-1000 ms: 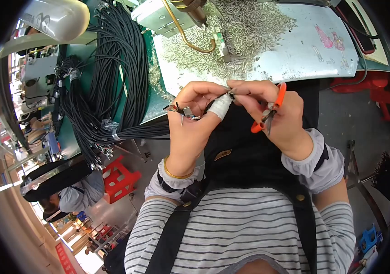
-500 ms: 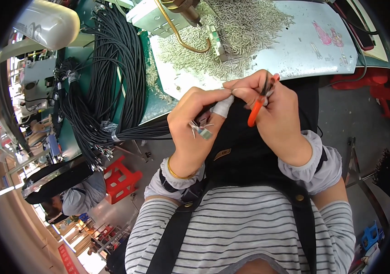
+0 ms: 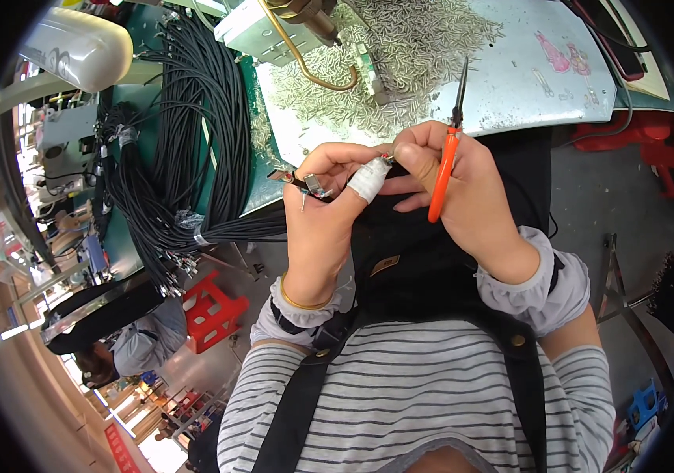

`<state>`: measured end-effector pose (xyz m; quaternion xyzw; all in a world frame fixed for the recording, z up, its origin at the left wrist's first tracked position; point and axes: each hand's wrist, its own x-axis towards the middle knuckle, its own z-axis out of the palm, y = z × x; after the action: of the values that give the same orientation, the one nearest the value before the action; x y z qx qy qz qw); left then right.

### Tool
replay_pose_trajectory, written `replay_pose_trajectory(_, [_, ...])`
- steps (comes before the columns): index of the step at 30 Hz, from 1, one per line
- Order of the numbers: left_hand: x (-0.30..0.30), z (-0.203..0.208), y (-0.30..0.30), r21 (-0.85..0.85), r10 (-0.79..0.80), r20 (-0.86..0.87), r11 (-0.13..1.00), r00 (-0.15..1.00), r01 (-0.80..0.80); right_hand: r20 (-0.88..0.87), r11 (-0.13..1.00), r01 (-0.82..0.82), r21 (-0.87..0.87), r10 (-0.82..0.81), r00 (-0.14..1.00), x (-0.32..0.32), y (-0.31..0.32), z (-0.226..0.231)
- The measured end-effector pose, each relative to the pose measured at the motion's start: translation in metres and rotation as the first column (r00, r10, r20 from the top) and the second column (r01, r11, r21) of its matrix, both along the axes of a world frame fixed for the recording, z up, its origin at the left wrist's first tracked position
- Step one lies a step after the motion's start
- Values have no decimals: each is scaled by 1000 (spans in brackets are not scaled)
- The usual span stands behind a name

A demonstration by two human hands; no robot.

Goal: The person gathers a bundle of cables and uses a pair of shears to trim the ends of the individual wires one by one. After trimming, the person uses the shears to strip the insulation from the wire tips.

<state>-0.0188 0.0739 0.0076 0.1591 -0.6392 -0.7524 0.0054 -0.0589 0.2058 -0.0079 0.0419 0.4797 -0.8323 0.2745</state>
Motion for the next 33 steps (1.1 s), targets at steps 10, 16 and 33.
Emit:
replay_pose_trajectory(10, [4,2,0,-51,48,-96,997,994,-53,-467,681,-5,732,507,724,4,17,-6])
replay_pose_trajectory(16, [-4,7,-2,-131,18,-17,991,1000,-21,-373,664,-89,743,520,768,4,13,-12])
replay_pose_trajectory(33, [-74,-6,-34,215,-24,114,977,993,-1,-517,887,92,452,177,837,-76,-15,-19])
